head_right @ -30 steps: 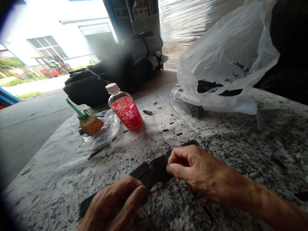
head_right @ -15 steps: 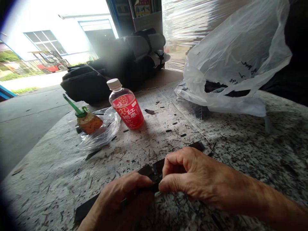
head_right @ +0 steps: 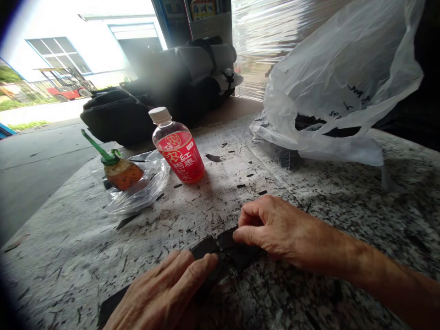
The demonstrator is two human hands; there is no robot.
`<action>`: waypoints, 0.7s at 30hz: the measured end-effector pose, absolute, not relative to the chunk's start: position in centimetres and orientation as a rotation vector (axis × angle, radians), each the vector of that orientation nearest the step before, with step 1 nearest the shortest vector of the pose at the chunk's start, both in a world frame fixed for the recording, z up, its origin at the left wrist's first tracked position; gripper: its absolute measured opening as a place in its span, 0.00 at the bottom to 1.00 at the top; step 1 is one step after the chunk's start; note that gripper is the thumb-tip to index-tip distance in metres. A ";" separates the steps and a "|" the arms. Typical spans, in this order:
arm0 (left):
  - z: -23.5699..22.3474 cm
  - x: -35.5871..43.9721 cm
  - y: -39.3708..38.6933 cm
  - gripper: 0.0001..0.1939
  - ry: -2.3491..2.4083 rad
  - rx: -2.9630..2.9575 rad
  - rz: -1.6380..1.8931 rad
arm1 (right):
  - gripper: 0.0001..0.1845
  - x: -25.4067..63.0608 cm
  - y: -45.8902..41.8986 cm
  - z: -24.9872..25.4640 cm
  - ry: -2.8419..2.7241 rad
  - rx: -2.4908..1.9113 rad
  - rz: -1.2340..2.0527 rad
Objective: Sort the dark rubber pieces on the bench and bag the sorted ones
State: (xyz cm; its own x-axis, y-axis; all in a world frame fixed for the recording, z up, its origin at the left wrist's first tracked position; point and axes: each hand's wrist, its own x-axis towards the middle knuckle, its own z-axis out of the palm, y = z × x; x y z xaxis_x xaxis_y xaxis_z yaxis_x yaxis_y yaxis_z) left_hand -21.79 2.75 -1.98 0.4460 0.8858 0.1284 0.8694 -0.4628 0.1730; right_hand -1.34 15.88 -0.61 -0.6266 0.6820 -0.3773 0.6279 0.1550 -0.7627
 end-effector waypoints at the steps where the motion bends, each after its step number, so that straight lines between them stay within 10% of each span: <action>1: -2.3 -21.7 2.8 0.26 1.574 2.623 0.273 | 0.10 -1.4 15.9 -0.6 -2.348 -1.342 1.501; 21: -3.3 -21.0 3.2 0.31 1.656 2.627 0.023 | 0.09 -2.3 15.8 0.0 -2.431 -1.317 1.389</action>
